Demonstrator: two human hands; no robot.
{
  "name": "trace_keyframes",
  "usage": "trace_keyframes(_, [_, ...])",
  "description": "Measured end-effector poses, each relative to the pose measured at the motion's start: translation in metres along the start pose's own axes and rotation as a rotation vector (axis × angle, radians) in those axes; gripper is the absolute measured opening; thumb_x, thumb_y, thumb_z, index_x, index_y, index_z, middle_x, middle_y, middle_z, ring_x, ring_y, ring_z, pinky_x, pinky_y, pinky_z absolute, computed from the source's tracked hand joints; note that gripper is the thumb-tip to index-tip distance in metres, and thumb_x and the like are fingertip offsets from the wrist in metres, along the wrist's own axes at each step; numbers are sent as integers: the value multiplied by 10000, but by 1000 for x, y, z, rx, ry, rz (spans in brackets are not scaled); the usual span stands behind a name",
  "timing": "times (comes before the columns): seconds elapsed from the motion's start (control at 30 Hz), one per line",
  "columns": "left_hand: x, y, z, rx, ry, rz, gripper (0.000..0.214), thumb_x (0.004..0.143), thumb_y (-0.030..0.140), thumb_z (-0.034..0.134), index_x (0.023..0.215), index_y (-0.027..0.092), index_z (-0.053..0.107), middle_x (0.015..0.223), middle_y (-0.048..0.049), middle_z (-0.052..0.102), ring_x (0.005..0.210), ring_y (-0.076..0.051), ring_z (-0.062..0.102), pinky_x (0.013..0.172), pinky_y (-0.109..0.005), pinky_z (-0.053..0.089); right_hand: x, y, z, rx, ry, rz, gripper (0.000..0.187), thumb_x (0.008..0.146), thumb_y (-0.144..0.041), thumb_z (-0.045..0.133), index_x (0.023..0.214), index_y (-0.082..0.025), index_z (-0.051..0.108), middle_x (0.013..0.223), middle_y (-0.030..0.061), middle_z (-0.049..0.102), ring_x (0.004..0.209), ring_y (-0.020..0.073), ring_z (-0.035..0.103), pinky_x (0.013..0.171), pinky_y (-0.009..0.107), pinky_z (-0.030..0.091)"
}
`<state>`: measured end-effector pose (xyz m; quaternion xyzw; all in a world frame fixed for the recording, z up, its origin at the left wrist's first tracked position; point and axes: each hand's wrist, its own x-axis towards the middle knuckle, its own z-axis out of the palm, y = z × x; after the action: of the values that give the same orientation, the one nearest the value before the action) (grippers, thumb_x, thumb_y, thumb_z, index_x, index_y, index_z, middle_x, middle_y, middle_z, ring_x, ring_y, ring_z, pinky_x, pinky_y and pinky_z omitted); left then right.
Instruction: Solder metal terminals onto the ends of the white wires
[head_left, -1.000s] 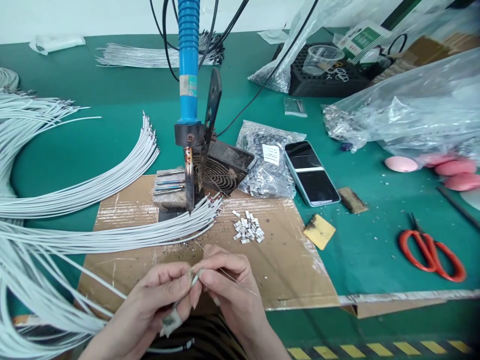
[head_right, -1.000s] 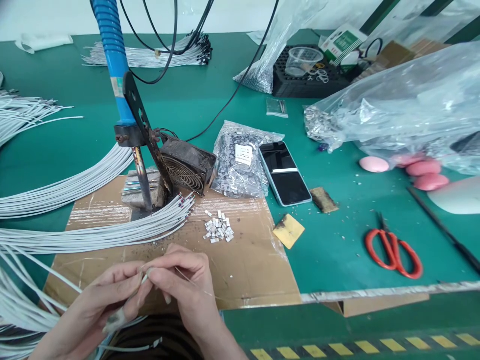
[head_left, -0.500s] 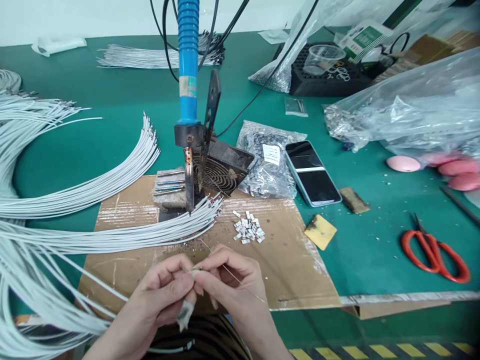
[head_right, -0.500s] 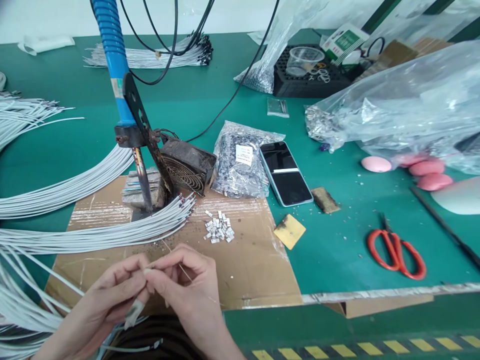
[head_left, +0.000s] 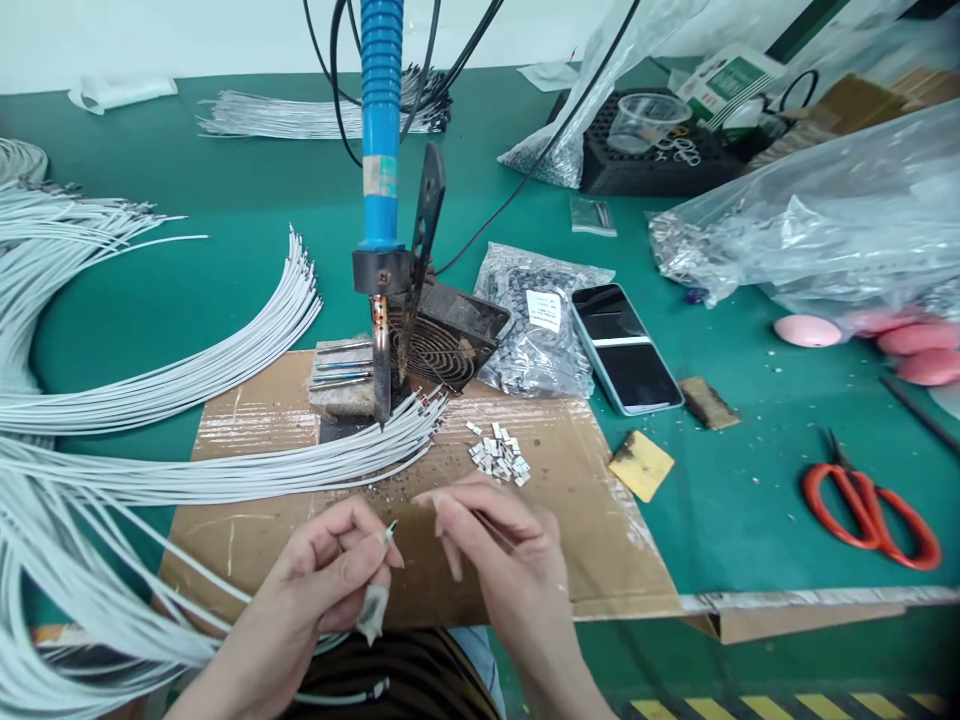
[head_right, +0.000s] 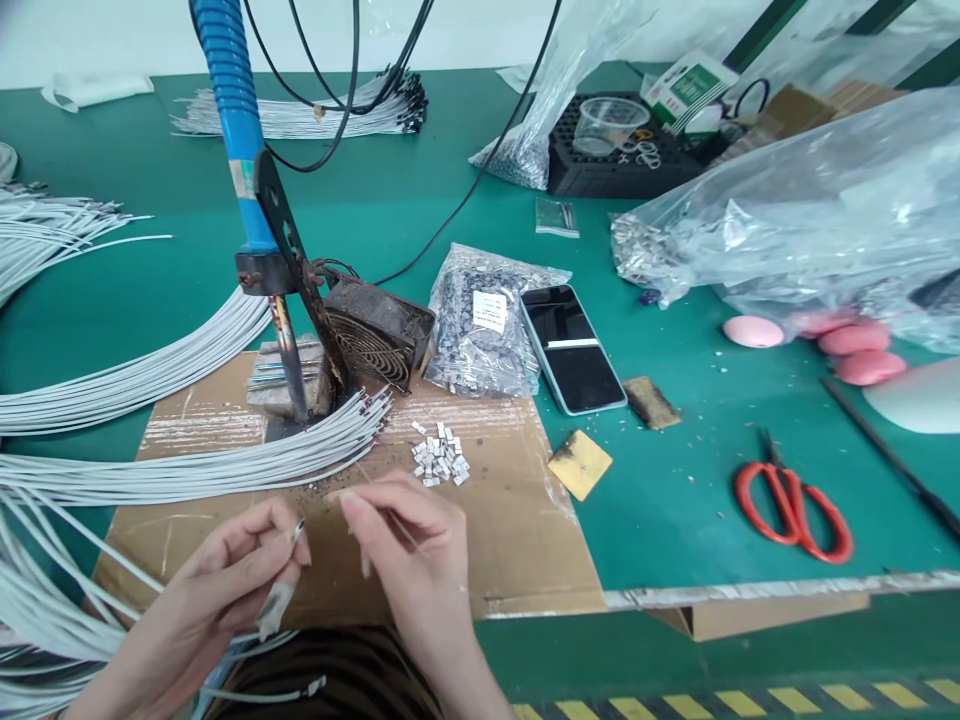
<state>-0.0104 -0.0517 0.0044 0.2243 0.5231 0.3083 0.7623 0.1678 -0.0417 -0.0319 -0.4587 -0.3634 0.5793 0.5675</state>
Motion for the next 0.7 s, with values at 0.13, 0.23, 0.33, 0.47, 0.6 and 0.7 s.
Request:
trace_keyframes(0.13, [-1,2,3,-5,-2,20,460,775,565,879,764,159,664,590,67,506,488,-41,165,482,-217,107,-6,-1,12,-155,-88,-60,173,865,-174,783,916,-291,901,708,33,737,555,114,572,492,218,440])
trace_keyframes(0.23, [-1,2,5,3,73,47,478,747,559,901,734,174,618,618,63,489,546,-73,246,504,-209,159,-8,-3,15,-165,-105,-87,222,837,-137,790,929,-306,902,689,35,741,591,132,600,516,221,463])
trace_keyframes(0.33, [-2,1,6,25,107,58,490,732,569,905,718,180,607,630,60,472,593,-97,291,535,-216,197,-9,-4,15,-175,-96,-107,236,844,-125,786,931,-312,901,677,31,740,588,134,593,514,224,461])
trace_keyframes(0.47, [-2,1,6,45,103,77,488,740,577,897,716,182,611,620,67,468,587,-101,279,539,-227,202,-10,-6,14,-190,-99,-111,231,850,-127,784,924,-312,902,661,29,737,585,134,576,512,226,452])
trace_keyframes(0.6, [0,-1,5,75,100,146,448,783,549,879,711,182,633,612,63,501,583,-101,319,542,-226,245,-9,-7,14,-186,-96,-93,217,839,-129,787,896,-303,902,651,22,710,578,126,570,509,219,441])
trace_keyframes(0.7, [2,-5,3,99,89,200,396,819,504,866,725,181,656,640,39,578,619,-112,416,591,-223,320,-8,-3,13,-143,-113,-43,197,838,-136,787,884,-290,900,657,13,678,569,114,549,500,215,420])
